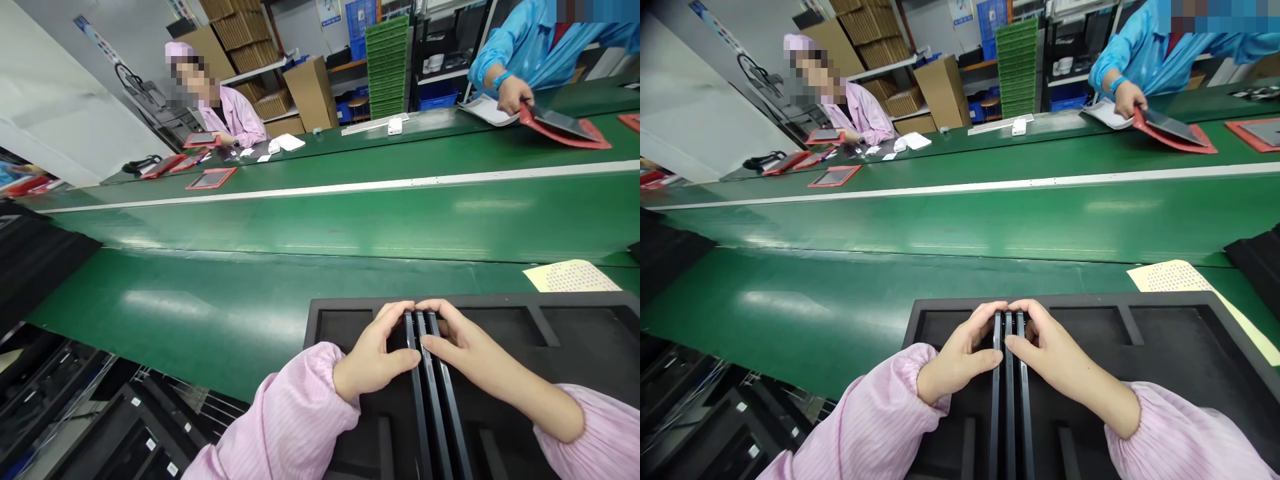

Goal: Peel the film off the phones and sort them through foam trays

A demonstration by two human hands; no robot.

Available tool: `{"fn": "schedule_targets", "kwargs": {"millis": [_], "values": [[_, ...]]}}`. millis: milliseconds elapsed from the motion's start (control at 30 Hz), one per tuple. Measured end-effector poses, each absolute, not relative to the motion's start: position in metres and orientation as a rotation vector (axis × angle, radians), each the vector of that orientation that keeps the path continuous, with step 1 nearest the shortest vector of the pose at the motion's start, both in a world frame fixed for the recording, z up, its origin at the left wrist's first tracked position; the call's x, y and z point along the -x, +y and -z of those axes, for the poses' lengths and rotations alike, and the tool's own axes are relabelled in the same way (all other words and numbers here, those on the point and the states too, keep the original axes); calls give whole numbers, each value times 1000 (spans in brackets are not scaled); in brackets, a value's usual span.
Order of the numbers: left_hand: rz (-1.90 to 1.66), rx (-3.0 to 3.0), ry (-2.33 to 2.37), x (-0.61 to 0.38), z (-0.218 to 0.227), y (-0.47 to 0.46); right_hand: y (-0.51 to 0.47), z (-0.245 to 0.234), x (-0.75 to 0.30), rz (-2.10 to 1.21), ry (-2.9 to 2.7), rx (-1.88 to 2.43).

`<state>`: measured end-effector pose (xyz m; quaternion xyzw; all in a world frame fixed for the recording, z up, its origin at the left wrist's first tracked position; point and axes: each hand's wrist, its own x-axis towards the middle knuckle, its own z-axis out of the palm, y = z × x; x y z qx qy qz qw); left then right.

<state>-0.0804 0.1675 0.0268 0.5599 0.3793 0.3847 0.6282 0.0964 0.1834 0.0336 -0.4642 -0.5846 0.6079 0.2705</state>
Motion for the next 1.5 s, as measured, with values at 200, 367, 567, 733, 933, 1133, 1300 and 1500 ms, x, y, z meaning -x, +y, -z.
{"fn": "schedule_targets", "kwargs": {"millis": [200, 367, 567, 733, 933, 1133, 1300, 1500], "values": [[-888, -1294, 870, 81, -23, 168, 182, -32, -94, -1621, -1589, 1297], [-885, -1291, 855, 81, -25, 169, 181, -36, -94, -1633, -1612, 1301], [-876, -1265, 844, 81, -29, 168, 180, -41, -93, -1632, -1680, 1304], [-876, -1294, 818, 83, -25, 171, 179, -49, -95, -1748, -1722, 1264], [-810, -1361, 760, 90, -24, 174, 175, -56, -95, -1631, -1857, 1390], [-707, -1491, 824, 88, -32, 173, 177, -47, -100, -1670, -1794, 1314], [-740, -1466, 785, 87, -28, 173, 184, -44, -113, -1952, -1765, 1065], [-739, -1450, 869, 86, -27, 170, 184, -51, -117, -1903, -1756, 1143]]}}
